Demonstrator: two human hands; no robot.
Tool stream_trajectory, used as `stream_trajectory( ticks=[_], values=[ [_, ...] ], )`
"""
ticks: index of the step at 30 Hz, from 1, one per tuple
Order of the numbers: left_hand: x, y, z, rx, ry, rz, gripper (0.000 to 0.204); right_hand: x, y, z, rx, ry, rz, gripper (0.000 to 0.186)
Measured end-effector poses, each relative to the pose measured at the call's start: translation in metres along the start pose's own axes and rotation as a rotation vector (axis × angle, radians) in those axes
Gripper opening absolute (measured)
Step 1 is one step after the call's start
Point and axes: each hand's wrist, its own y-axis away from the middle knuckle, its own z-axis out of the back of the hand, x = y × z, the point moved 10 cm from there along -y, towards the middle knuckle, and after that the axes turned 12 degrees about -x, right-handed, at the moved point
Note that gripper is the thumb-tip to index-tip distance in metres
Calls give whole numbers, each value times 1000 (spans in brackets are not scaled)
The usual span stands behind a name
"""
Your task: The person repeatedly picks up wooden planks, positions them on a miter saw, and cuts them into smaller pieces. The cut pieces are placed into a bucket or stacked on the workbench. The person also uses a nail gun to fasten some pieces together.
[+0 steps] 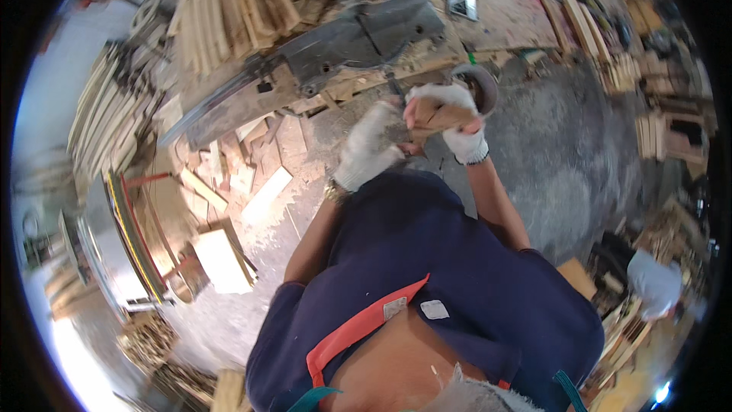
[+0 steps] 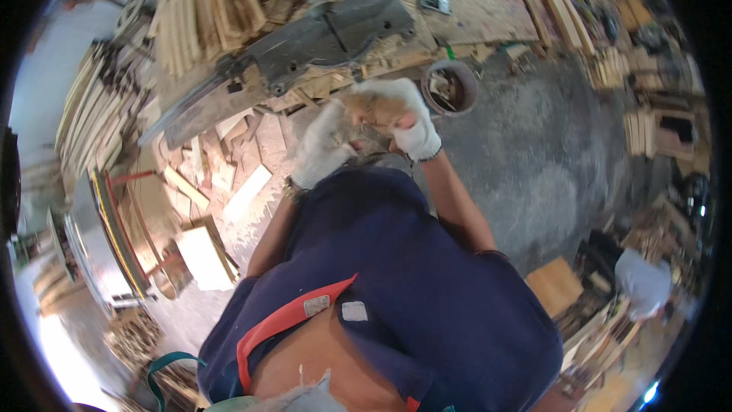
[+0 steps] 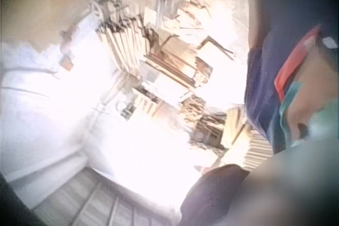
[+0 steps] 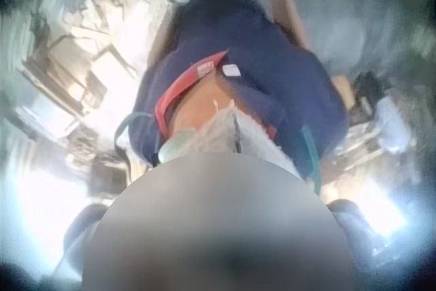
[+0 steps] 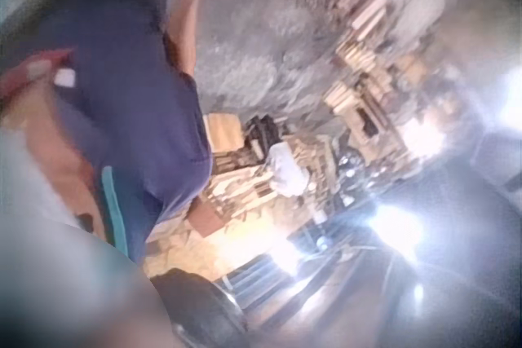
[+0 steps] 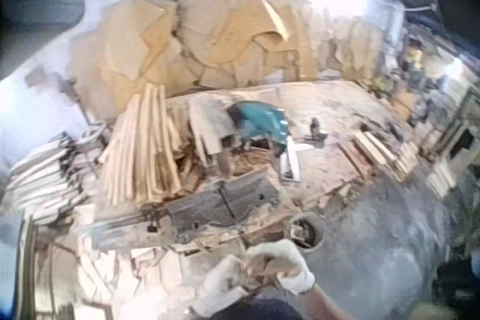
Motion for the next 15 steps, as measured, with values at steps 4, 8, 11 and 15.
stream_trajectory(
  ticks=[4,8,11,15],
  values=[
    [0,-9,-14,59,-10,-41,41,16,-20,-63,342,476,37,94],
    [49,-10,-1,-291,301,367,35,28,-44,-44,152,683,212,73],
    [84,-17,44,-534,151,472,36,-1,-42,7,141,1105,179,64],
    [137,-12,40,-663,721,772,31,-71,-14,89,287,1511,-47,76]
  ],
)
